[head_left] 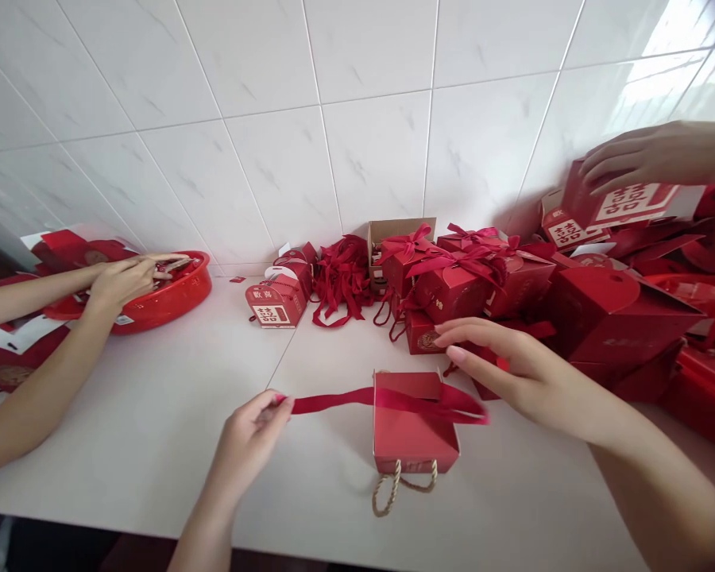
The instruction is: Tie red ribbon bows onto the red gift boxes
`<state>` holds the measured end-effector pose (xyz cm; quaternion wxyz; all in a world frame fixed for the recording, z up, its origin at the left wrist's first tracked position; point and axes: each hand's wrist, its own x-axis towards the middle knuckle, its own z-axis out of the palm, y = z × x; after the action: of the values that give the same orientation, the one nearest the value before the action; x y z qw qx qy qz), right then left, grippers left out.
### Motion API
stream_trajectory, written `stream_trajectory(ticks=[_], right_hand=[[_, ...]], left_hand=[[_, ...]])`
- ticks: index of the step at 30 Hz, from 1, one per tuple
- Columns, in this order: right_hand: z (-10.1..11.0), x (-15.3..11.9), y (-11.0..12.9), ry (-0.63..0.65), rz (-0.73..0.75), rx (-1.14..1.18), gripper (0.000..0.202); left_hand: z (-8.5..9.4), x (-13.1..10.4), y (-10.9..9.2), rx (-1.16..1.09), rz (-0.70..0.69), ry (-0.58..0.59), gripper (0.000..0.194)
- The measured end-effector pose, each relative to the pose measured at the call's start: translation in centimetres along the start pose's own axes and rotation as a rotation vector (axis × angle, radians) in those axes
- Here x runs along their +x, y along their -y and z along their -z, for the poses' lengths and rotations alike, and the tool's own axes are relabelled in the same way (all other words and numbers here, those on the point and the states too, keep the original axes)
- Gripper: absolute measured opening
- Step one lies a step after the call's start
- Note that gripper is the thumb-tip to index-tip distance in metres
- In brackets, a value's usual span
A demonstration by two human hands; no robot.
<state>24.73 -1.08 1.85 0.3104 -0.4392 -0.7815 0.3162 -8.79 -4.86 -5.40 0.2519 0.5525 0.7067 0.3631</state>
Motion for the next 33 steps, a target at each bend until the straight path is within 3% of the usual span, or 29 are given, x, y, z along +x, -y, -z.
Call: stream_trajectory(ticks=[2,4,7,13,16,19,27,33], right_hand=[[0.4,-1.7,-1.3,-0.005,-0.102,0.019,0.035],[-0.1,-3.0,-2.6,0.002,-0.190,0.065,0.038],[-1.7,-4.0,-4.0,0.012,-0.266,0.192,0.046],[-4.3,-3.4,-4.5,0.109,-0.225,0.443,0.039],[-4.7,-3.2,-4.9,0.082,-0.260,0.480,0.034],[-4.8,-3.3,-5.5,0.067,-0.285,0.570,0.041],[-3.3,-3.7,-6.8,-0.024,-0.308,0.728,0.041],[-1.5,-3.7,-6.5,-0.105,-0.335,0.573,0.049]], left_hand=[[1.3,0.5,2.3,0.204,0.003,-0.005,0.033],[1.8,0.8,3.4,0.312,-0.024,-0.095,0.031],[0.7,0.6,1.9,0.234,-0.083,-0.175,0.038],[-3.6,-0.3,-4.3,-0.265,-0.228,0.321,0.033],[-5.1,-0.1,-5.0,-0.373,-0.223,0.539,0.034],[-5.4,0.3,-4.6,-0.447,-0.151,0.640,0.035],[-2.9,0.9,-4.5,-0.352,-0.098,0.428,0.026],[-1.7,1.2,-5.0,-0.272,-0.069,0.385,0.029]])
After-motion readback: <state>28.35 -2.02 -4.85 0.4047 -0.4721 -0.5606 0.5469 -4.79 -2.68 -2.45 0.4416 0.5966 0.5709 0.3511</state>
